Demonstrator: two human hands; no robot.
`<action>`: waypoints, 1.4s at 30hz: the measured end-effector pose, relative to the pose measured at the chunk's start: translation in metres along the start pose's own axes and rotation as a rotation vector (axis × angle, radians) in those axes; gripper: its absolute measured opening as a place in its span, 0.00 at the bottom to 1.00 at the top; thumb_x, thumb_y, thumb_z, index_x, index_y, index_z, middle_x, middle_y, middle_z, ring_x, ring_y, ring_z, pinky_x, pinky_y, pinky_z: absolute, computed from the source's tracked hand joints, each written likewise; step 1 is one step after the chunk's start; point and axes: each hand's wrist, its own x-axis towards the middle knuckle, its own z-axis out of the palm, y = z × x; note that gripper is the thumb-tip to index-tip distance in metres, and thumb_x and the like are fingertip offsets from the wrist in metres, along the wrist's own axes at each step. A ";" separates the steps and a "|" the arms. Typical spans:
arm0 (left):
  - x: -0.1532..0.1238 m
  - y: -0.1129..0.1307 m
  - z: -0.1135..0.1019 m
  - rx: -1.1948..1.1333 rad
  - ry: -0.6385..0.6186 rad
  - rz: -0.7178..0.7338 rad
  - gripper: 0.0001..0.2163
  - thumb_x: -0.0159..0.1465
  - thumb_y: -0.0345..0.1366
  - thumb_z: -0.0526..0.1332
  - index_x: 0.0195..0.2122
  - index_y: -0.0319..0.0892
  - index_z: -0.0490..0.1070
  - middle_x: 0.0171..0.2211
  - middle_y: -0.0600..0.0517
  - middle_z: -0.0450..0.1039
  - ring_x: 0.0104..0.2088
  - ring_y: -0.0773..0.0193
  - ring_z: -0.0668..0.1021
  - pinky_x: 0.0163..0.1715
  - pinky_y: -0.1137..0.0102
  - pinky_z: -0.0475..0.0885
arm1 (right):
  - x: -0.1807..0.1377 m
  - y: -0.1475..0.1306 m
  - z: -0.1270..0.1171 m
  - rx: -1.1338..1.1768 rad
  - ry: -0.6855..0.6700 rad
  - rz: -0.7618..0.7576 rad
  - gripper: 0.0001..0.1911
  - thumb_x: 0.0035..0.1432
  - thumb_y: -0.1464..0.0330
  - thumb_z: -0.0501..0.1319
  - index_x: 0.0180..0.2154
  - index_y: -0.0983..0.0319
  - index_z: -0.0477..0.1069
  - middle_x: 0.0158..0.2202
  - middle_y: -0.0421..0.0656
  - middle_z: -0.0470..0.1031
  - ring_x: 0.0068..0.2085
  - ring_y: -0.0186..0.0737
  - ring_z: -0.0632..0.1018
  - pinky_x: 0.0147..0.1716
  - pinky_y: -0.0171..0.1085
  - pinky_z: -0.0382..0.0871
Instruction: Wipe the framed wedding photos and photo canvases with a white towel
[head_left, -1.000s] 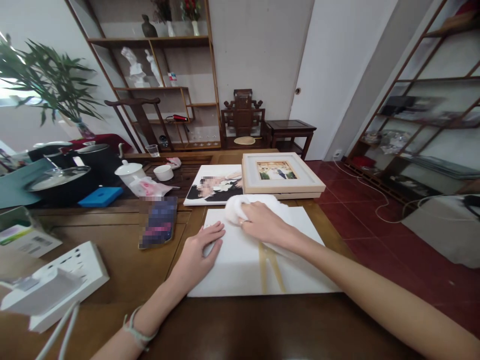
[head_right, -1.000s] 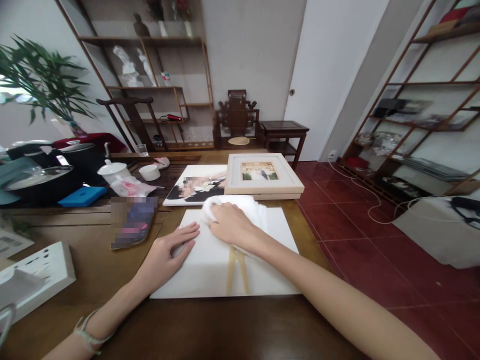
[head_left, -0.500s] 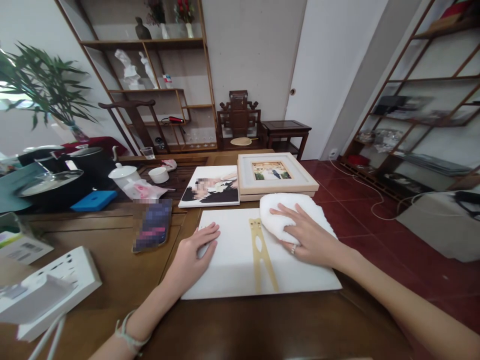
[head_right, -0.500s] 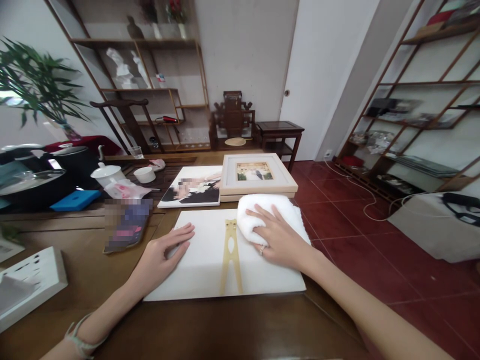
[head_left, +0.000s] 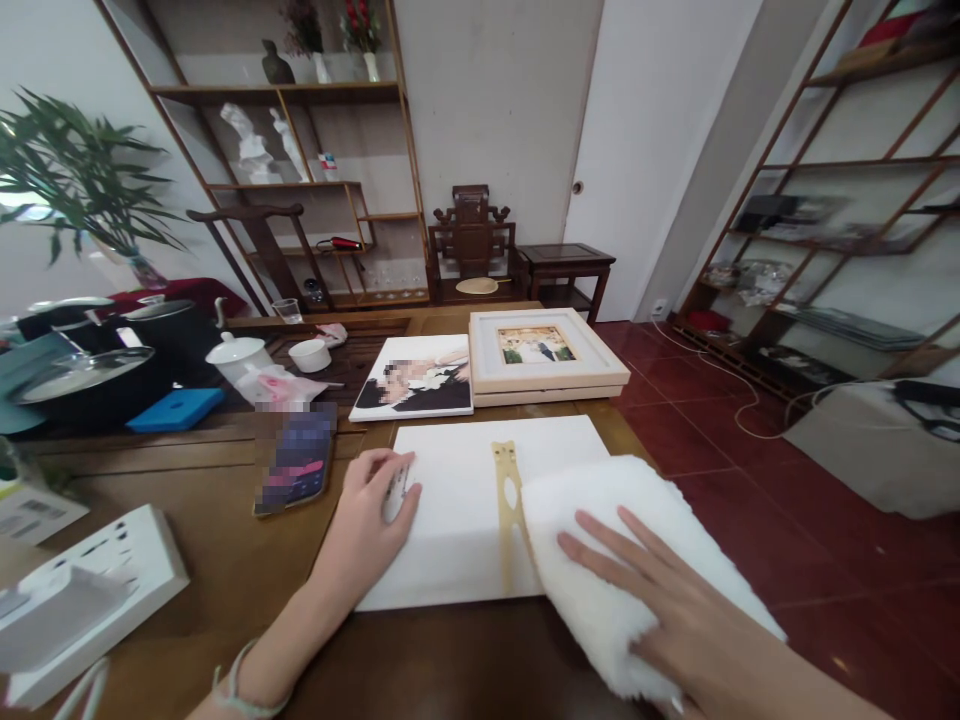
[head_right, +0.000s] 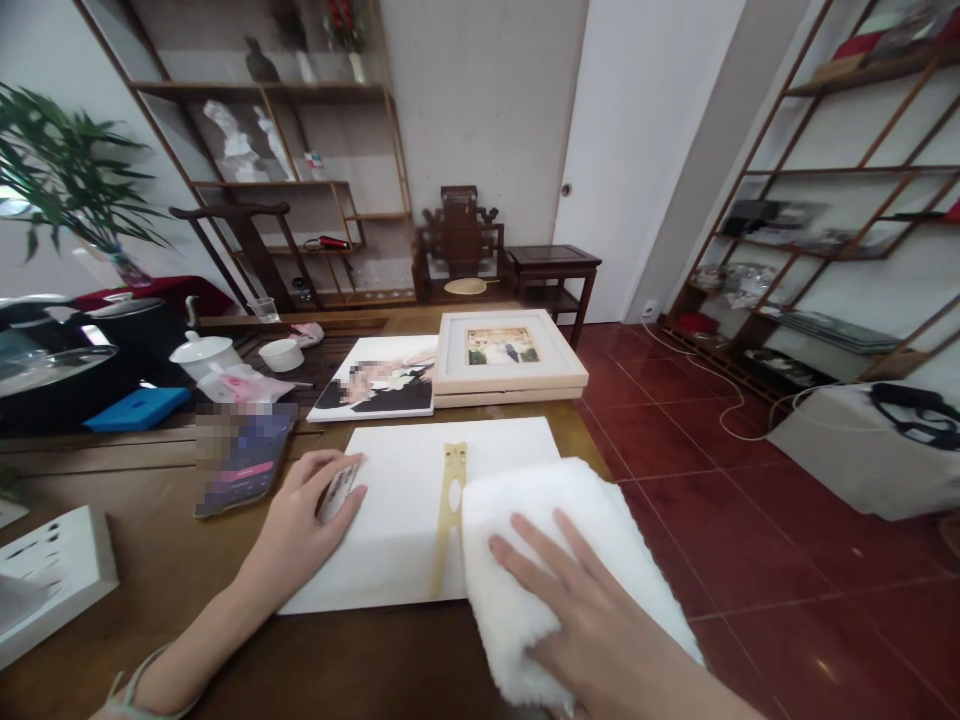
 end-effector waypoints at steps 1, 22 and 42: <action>-0.001 0.000 -0.001 0.079 0.019 -0.055 0.23 0.60 0.45 0.54 0.51 0.33 0.69 0.46 0.39 0.68 0.49 0.48 0.71 0.51 0.55 0.66 | -0.005 -0.001 -0.002 0.006 0.004 -0.004 0.11 0.35 0.79 0.55 0.23 0.61 0.70 0.65 0.44 0.49 0.64 0.59 0.48 0.60 0.61 0.39; 0.020 0.006 -0.032 -1.091 -0.216 -0.849 0.08 0.56 0.36 0.57 0.31 0.39 0.74 0.35 0.47 0.79 0.37 0.57 0.79 0.41 0.64 0.72 | 0.130 0.010 0.009 0.004 0.129 0.083 0.15 0.55 0.70 0.55 0.45 0.63 0.71 0.63 0.50 0.54 0.64 0.59 0.46 0.56 0.66 0.38; 0.006 0.011 -0.022 -0.540 -0.190 -0.541 0.36 0.41 0.42 0.71 0.52 0.36 0.64 0.51 0.38 0.71 0.49 0.47 0.75 0.48 0.58 0.69 | 0.073 0.016 -0.004 0.119 0.139 0.088 0.14 0.49 0.77 0.53 0.38 0.63 0.72 0.60 0.51 0.61 0.63 0.45 0.55 0.61 0.52 0.43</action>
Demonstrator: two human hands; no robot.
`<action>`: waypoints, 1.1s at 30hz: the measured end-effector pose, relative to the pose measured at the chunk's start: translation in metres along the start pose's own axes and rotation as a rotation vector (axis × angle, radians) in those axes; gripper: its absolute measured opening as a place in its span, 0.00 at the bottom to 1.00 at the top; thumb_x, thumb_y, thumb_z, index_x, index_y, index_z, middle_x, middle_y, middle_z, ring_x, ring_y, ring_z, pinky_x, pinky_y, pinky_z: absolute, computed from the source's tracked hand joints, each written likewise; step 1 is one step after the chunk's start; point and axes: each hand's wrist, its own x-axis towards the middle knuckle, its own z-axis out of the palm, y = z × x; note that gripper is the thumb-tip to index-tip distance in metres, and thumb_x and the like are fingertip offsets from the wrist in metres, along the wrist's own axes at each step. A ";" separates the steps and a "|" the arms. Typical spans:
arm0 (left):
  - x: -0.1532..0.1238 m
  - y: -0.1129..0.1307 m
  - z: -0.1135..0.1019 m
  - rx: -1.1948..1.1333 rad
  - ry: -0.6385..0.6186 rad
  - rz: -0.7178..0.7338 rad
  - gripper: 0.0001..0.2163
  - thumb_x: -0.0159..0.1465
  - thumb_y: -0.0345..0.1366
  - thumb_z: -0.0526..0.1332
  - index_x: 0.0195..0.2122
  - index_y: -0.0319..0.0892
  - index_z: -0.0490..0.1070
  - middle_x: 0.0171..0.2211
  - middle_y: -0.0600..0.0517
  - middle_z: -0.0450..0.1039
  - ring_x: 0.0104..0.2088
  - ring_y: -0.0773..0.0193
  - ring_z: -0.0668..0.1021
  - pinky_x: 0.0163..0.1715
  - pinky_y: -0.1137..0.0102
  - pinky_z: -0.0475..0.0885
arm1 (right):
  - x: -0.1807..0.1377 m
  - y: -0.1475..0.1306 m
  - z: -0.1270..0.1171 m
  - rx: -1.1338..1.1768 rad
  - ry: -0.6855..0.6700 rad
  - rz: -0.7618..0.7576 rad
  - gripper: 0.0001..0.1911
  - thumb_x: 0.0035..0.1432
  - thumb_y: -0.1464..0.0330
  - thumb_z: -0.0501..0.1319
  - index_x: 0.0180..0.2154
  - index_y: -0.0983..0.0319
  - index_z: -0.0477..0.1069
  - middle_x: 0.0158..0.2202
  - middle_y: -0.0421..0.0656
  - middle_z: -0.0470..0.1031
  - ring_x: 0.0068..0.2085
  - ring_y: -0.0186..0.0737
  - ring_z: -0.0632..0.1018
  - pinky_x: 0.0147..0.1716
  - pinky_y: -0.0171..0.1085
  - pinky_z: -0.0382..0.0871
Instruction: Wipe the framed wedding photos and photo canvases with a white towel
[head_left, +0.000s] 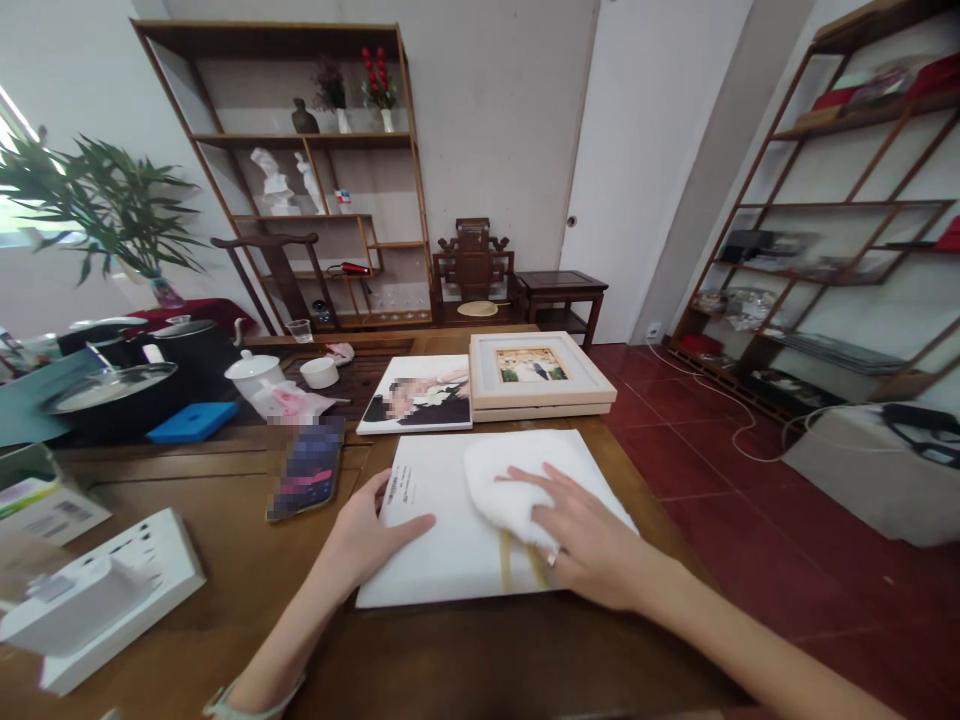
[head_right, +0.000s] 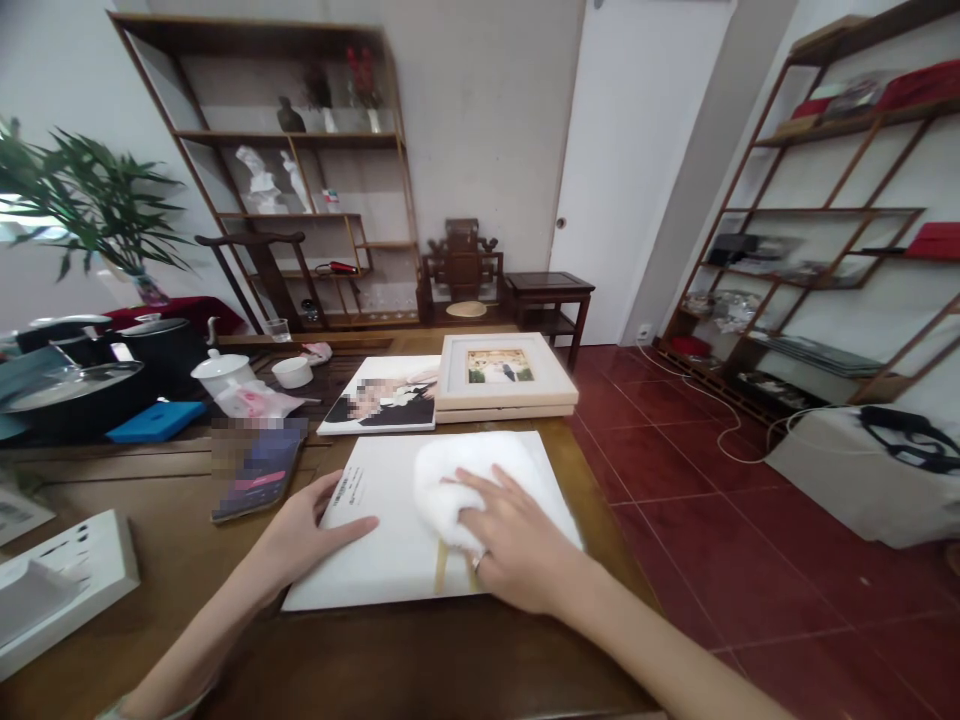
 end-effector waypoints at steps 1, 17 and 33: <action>0.000 0.000 0.001 0.066 0.024 0.023 0.38 0.40 0.43 0.71 0.52 0.36 0.64 0.51 0.38 0.70 0.49 0.46 0.74 0.49 0.57 0.68 | 0.001 0.010 -0.001 -0.024 0.023 0.046 0.15 0.49 0.77 0.53 0.39 0.63 0.72 0.60 0.52 0.61 0.63 0.45 0.55 0.61 0.53 0.44; -0.009 -0.005 0.009 0.465 0.076 0.191 0.38 0.45 0.52 0.65 0.54 0.33 0.63 0.55 0.34 0.66 0.55 0.42 0.69 0.54 0.55 0.63 | 0.009 0.023 0.021 -0.209 0.066 0.109 0.13 0.52 0.74 0.53 0.39 0.63 0.72 0.63 0.51 0.55 0.64 0.54 0.50 0.59 0.62 0.39; -0.023 0.040 -0.023 -0.361 0.210 0.018 0.35 0.42 0.45 0.70 0.52 0.41 0.66 0.48 0.42 0.74 0.36 0.53 0.80 0.29 0.67 0.77 | 0.069 -0.050 -0.004 -0.072 0.065 -0.110 0.16 0.58 0.67 0.54 0.46 0.64 0.71 0.64 0.51 0.51 0.64 0.58 0.48 0.58 0.62 0.41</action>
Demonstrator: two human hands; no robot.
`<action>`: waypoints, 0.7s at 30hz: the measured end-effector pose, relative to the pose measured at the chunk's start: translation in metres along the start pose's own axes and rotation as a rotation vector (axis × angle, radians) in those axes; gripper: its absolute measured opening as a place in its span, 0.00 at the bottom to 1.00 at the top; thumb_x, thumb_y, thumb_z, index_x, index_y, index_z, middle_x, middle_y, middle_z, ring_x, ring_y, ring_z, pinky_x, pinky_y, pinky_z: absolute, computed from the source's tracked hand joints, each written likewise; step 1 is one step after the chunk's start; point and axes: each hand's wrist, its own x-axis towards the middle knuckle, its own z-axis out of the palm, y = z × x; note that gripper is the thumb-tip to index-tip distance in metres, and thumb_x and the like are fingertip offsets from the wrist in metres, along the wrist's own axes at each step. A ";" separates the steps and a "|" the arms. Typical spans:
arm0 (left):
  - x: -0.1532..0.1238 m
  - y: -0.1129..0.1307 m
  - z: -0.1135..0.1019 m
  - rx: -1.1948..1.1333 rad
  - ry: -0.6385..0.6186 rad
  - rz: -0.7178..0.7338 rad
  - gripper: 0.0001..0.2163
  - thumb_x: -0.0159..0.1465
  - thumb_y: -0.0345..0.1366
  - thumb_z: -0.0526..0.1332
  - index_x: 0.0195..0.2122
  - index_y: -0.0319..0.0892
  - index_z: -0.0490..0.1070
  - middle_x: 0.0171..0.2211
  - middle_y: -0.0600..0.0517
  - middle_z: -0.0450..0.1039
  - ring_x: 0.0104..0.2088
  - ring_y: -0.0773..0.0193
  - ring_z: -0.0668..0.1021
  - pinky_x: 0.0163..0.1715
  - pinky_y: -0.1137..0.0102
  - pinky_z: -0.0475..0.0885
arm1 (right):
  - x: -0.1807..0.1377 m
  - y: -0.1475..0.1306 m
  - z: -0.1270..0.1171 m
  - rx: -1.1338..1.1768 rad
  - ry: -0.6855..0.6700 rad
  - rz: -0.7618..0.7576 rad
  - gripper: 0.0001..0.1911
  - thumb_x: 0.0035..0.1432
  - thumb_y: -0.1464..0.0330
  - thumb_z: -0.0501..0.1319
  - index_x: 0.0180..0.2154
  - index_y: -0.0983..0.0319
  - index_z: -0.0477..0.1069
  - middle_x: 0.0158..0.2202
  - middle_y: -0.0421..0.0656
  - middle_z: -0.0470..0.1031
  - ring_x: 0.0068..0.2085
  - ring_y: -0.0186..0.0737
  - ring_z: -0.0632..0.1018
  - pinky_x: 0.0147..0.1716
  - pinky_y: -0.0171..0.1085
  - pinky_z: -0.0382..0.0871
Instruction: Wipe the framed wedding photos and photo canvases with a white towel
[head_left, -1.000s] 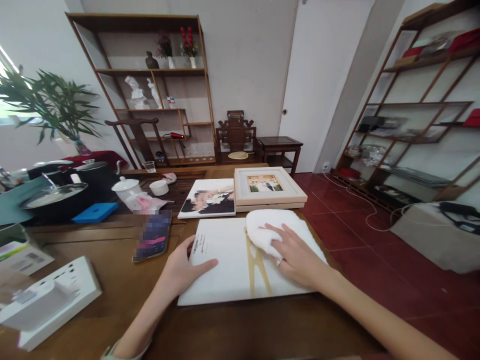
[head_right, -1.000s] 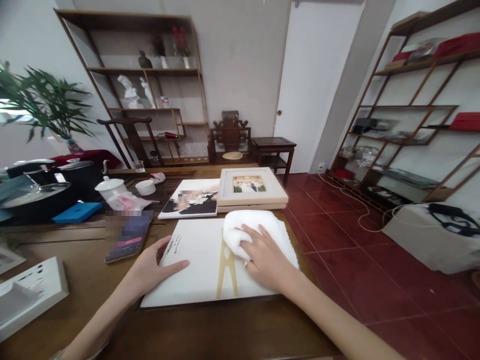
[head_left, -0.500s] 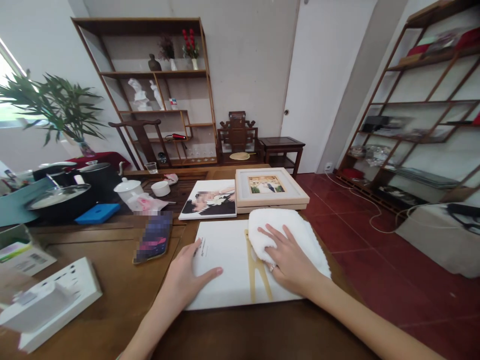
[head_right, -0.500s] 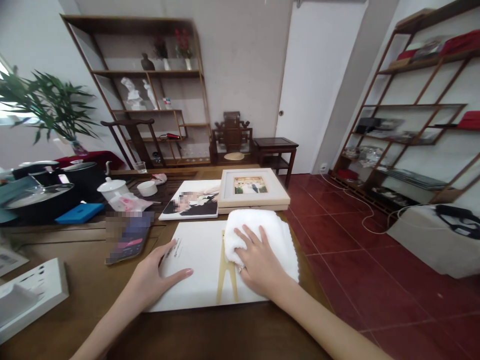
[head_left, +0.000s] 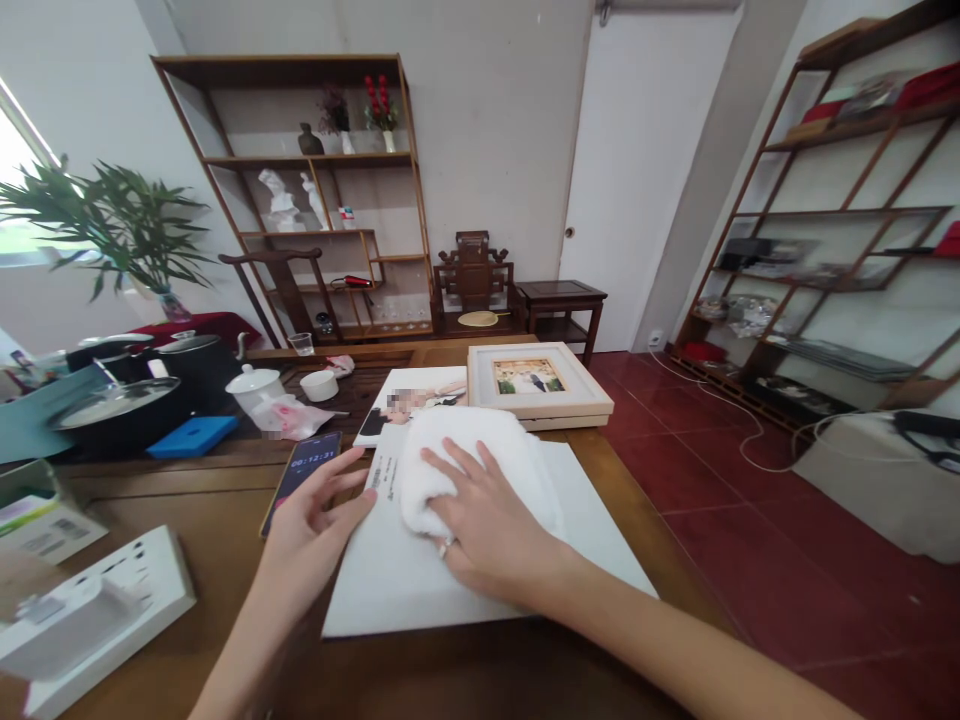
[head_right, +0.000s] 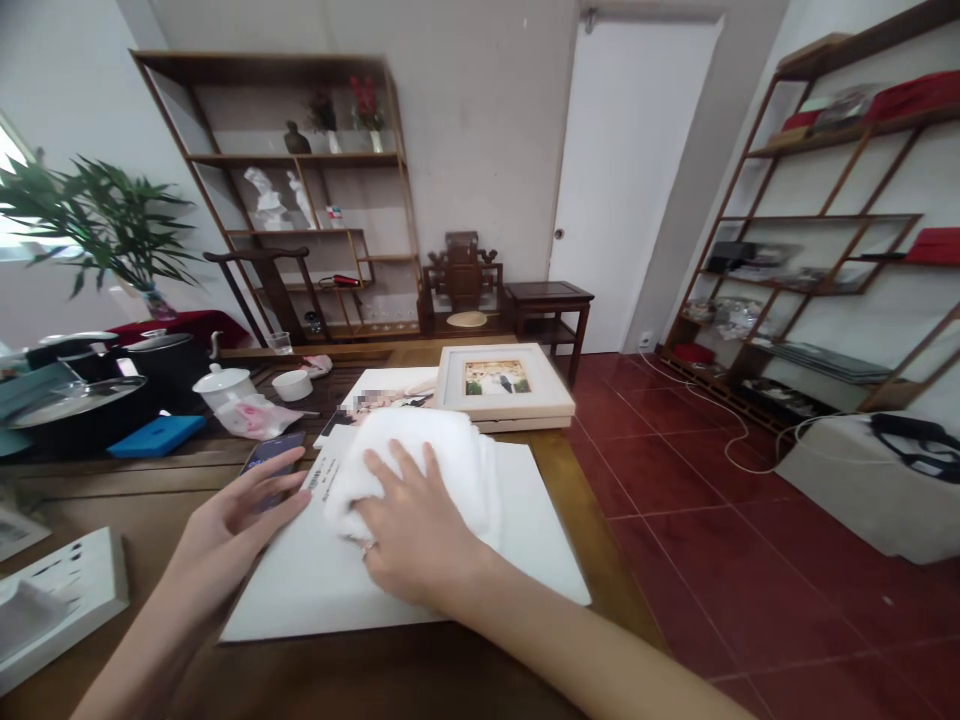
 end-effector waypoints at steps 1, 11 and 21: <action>-0.001 0.004 0.000 -0.040 0.012 -0.002 0.35 0.41 0.44 0.70 0.51 0.41 0.66 0.47 0.43 0.74 0.36 0.53 0.80 0.28 0.68 0.77 | 0.000 -0.007 -0.004 0.022 0.014 -0.041 0.16 0.59 0.64 0.53 0.46 0.63 0.71 0.65 0.51 0.50 0.64 0.57 0.47 0.58 0.61 0.41; -0.020 0.029 0.009 -0.124 0.105 0.095 0.28 0.44 0.39 0.71 0.48 0.44 0.71 0.41 0.47 0.77 0.39 0.57 0.79 0.28 0.76 0.75 | -0.034 -0.033 0.005 -0.165 0.391 -0.076 0.07 0.59 0.70 0.55 0.37 0.60 0.72 0.64 0.49 0.51 0.63 0.59 0.53 0.56 0.61 0.54; -0.028 0.034 0.033 -0.328 -0.094 0.246 0.21 0.54 0.41 0.64 0.49 0.43 0.70 0.49 0.46 0.72 0.39 0.59 0.78 0.32 0.70 0.77 | -0.065 -0.007 -0.054 -0.050 0.960 0.057 0.09 0.51 0.74 0.59 0.36 0.60 0.73 0.40 0.47 0.78 0.41 0.49 0.78 0.41 0.45 0.74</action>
